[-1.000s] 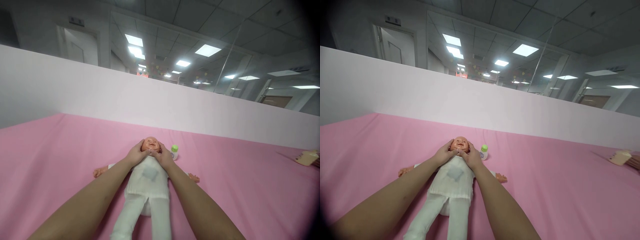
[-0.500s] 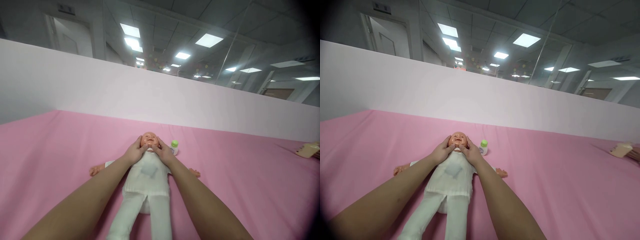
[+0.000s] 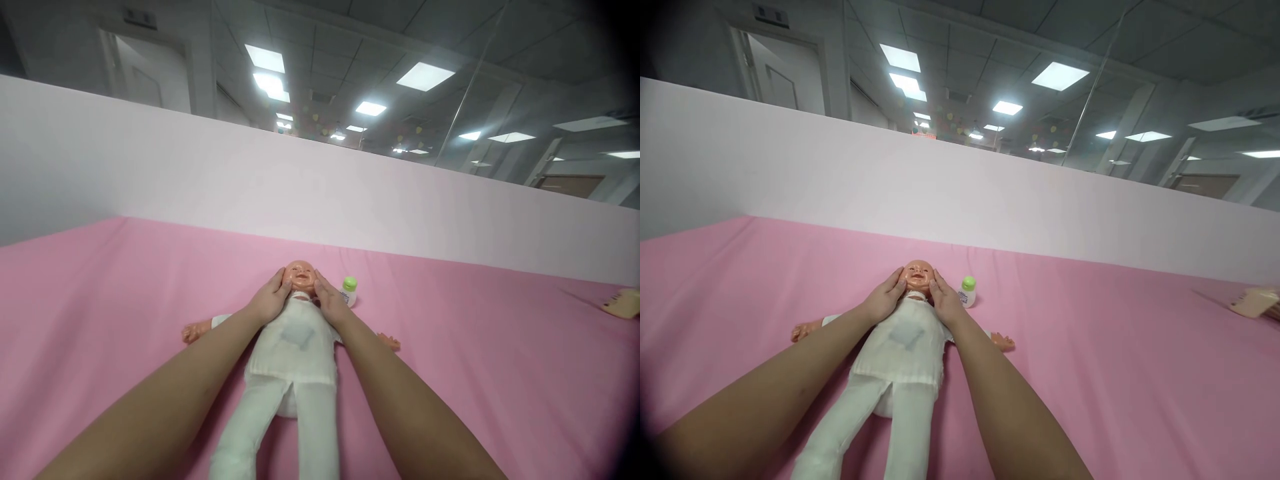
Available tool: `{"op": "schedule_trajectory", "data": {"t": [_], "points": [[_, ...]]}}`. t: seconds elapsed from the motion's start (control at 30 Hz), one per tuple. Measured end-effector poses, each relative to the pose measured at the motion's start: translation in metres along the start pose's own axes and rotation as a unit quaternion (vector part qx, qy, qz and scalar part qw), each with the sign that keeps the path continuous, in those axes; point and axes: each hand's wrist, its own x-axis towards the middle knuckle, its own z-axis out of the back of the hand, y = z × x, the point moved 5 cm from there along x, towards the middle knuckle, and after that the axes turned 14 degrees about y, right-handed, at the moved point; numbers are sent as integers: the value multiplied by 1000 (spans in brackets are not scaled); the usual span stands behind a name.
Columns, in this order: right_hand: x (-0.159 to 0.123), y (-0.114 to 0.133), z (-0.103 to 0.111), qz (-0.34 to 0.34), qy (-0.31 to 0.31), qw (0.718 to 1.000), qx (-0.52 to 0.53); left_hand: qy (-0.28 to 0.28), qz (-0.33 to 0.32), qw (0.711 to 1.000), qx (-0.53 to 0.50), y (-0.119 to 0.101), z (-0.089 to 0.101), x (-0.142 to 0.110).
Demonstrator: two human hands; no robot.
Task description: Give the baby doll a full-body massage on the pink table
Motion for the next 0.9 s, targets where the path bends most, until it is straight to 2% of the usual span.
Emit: {"op": "schedule_trajectory", "data": {"t": [0.07,0.2,0.27,0.43,0.73,0.9], "points": [[0,2,-1,-11,5,1000,-10,2,-2,1000,8,-7,1,-3],[0,3,-4,-45,6,998,-42,42,-35,998,22,-23,-2,-7],[0,3,-5,-62,-5,997,-42,36,-37,998,28,-25,-2,-8],[0,4,-4,-72,-17,996,-46,19,-25,999,35,-17,-3,-3],[0,5,-3,-59,11,997,-45,8,-13,1000,9,-8,-1,-3],[1,4,-2,-21,11,999,-38,0,-14,1000,-14,-2,0,-1]]}}
